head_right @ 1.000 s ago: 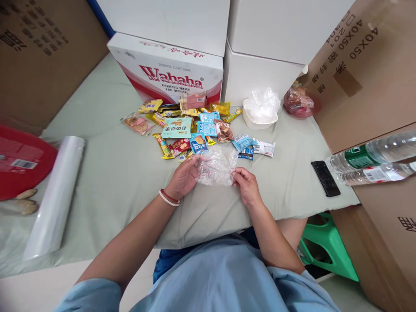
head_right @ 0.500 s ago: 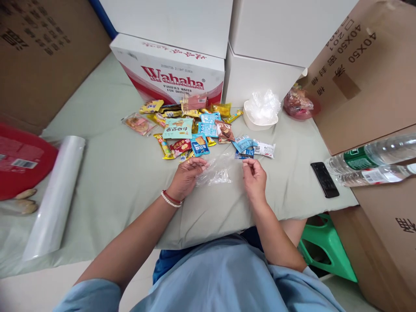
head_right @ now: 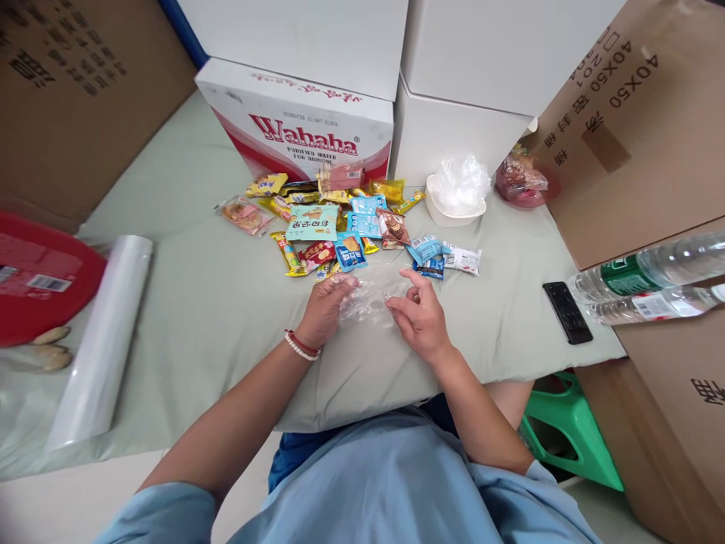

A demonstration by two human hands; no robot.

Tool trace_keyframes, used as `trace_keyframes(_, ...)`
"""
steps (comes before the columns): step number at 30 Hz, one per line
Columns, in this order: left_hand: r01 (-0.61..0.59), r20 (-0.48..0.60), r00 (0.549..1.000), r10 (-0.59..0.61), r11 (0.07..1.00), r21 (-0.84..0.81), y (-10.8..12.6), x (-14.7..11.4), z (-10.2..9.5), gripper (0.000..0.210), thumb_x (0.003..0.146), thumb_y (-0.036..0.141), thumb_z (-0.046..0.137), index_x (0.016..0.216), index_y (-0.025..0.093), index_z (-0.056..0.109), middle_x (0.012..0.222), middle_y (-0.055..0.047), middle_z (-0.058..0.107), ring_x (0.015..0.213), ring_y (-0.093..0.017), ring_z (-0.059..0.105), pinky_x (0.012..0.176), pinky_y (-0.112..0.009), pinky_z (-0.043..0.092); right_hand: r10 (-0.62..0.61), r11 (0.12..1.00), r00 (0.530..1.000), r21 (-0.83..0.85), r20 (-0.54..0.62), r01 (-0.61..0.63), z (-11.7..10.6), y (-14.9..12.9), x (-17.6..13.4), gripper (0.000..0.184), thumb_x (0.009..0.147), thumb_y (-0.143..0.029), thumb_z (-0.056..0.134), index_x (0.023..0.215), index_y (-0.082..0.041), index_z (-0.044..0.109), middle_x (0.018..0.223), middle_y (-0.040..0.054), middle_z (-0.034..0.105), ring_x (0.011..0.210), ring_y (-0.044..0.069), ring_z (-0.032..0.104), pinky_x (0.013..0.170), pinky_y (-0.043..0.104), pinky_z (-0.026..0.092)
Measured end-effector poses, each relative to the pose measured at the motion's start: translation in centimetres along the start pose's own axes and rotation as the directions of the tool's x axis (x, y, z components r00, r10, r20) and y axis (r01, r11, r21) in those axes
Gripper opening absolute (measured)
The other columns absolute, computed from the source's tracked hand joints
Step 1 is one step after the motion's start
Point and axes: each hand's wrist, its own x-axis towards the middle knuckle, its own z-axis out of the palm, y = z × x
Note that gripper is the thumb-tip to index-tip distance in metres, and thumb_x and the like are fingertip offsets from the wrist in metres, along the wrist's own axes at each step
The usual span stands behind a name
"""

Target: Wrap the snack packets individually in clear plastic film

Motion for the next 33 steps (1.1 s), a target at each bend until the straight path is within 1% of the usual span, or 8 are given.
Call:
trace_keyframes(7,-0.06,-0.167,0.984,0.056,0.998,-0.017,-0.3,0.6,-0.1,0.055,0.081,0.073,0.076,0.076,0.023,0.057,0.058,0.007,0.041,0.052,-0.011,0.033,0.05,-0.027,0.026,0.214,0.974,0.976,-0.07,-0.039,-0.216,-3.2,0.7,-5.1,0.019,0.097,-0.026,0.061,0.099,-0.028,0.08,0.138,0.0122,0.059,0.082,0.02,0.057,0.078,0.045,0.057)
trace_keyframes(16,-0.03,-0.199,0.979,0.037,0.999,0.039,-0.1,0.0,0.2,0.051,0.079,0.069,0.081,0.077,0.022,0.061,0.051,0.008,0.043,0.046,-0.01,0.034,0.046,-0.028,0.025,0.294,0.953,0.952,-0.098,0.081,-0.286,-6.1,1.9,-11.1,0.021,0.094,-0.022,0.062,0.102,-0.028,0.08,0.143,0.0127,0.06,0.098,0.025,0.062,0.089,0.051,0.057)
trace_keyframes(18,-0.026,-0.215,0.976,0.036,0.998,0.051,-0.1,0.0,0.3,0.051,0.079,0.069,0.081,0.078,0.022,0.061,0.051,0.008,0.042,0.045,-0.01,0.033,0.045,-0.027,0.025,0.449,0.893,0.893,-0.021,-0.01,-0.449,-6.5,2.0,-10.5,0.018,0.096,-0.033,0.062,0.103,-0.026,0.078,0.136,0.0138,0.063,0.102,0.027,0.064,0.09,0.05,0.059)
trace_keyframes(20,-0.028,-0.24,0.97,0.041,0.998,0.055,-0.2,0.0,0.6,0.051,0.08,0.069,0.078,0.078,0.023,0.058,0.052,0.008,0.041,0.045,-0.009,0.033,0.045,-0.027,0.024,0.647,0.757,0.761,0.163,-0.049,-0.633,-6.3,1.7,-9.5,0.034,0.099,-0.048,0.06,0.123,-0.026,0.071,0.13,0.0143,0.067,0.104,0.028,0.067,0.08,0.046,0.062)
trace_keyframes(23,-0.029,-0.269,0.962,0.041,0.998,0.05,0.0,-0.4,1.5,0.052,0.083,0.071,0.075,0.076,0.024,0.051,0.053,0.009,0.039,0.046,-0.009,0.032,0.045,-0.027,0.025,0.831,0.47,0.545,0.386,0.109,-0.794,-4.8,0.6,-7.9,0.082,0.089,-0.065,0.069,0.156,-0.026,0.042,0.121,0.0135,0.072,0.101,0.029,0.072,0.065,0.039,0.064)
trace_keyframes(25,-0.022,-0.268,0.963,0.034,0.999,0.046,0.5,-1.1,1.8,0.052,0.083,0.07,0.075,0.076,0.025,0.051,0.054,0.008,0.038,0.047,-0.01,0.032,0.045,-0.027,0.026,0.842,0.377,0.489,0.402,0.226,-0.835,-3.9,-0.1,-7.1,0.101,0.077,-0.059,0.084,0.159,-0.025,0.037,0.106,0.009,0.075,0.092,0.026,0.072,0.064,0.036,0.062)
trace_keyframes(29,0.03,-0.173,0.985,-0.004,0.989,0.147,2.4,-2.4,0.0,0.047,0.083,0.066,0.078,0.076,0.022,0.061,0.055,0.007,0.04,0.049,-0.01,0.032,0.047,-0.026,0.024,0.746,0.391,0.545,0.41,0.384,-0.824,-5.0,0.7,-5.1,0.065,0.07,-0.047,0.09,0.125,-0.021,0.067,0.081,0.0004,0.072,0.068,0.017,0.065,0.062,0.031,0.056)
trace_keyframes(33,0.183,-0.047,0.983,-0.178,0.931,0.317,3.7,-3.0,-3.6,0.047,0.075,0.063,0.084,0.07,0.019,0.068,0.051,0.006,0.039,0.048,-0.01,0.03,0.046,-0.025,0.022,0.669,0.491,0.59,0.327,0.453,-0.808,-8.4,4.4,-1.7,0.045,0.068,-0.043,0.09,0.104,-0.019,0.077,0.08,0.0014,0.072,0.067,0.015,0.061,0.062,0.03,0.049)
